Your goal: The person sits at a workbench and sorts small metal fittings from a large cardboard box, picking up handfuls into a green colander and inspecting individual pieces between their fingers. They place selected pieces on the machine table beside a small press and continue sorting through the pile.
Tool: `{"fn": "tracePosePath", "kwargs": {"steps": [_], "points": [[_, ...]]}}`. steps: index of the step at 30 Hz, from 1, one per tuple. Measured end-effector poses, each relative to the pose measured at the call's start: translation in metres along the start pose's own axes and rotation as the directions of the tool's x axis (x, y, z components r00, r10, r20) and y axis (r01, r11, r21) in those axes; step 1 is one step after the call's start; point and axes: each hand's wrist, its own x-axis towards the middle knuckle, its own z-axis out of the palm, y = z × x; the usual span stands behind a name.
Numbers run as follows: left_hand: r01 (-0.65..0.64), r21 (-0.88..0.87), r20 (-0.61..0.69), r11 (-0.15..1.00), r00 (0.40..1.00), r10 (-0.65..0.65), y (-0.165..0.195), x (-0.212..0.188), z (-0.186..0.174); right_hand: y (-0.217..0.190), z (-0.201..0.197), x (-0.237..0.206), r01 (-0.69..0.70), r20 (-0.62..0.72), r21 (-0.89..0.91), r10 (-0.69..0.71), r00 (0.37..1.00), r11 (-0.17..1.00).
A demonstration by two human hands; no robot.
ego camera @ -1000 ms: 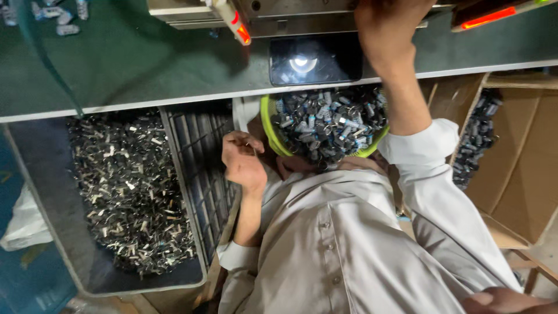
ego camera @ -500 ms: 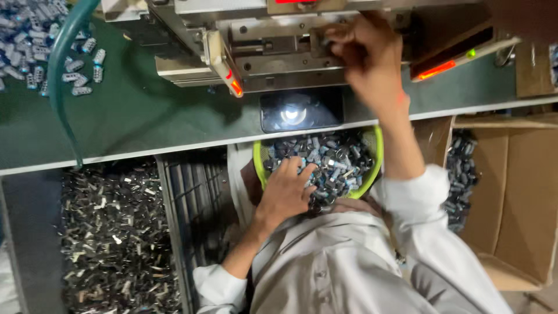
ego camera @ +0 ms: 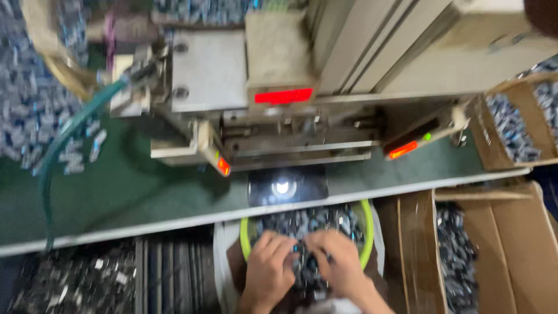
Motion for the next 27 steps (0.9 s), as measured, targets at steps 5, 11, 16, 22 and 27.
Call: {"fn": "tracePosePath", "kwargs": {"steps": [5,11,16,22,27], "points": [[0.05,-0.156,-0.085,0.987,0.994,-0.063,0.002,0.003,-0.003,0.011,0.007,-0.009,-0.022,0.034,0.053,0.02,0.999,0.998],[0.376,-0.478,0.056,0.794,0.915,-0.399,0.011,-0.013,-0.007,0.016,0.021,-0.031,-0.295,0.188,0.458,0.233,0.954,0.839],[0.376,-0.674,0.032,0.636,0.875,-0.483,0.015,-0.017,-0.003,0.024,0.037,-0.045,-0.587,0.21,0.5,0.569,0.795,0.636],[0.261,-0.555,-0.019,0.79,0.945,-0.326,0.022,-0.007,-0.015,0.017,0.026,-0.036,-0.311,0.012,0.534,0.36,0.933,0.786],[0.041,-0.308,-0.122,0.95,0.989,-0.082,0.028,0.012,-0.015,0.009,0.025,-0.027,-0.167,-0.017,0.555,0.212,0.977,0.815]]}}
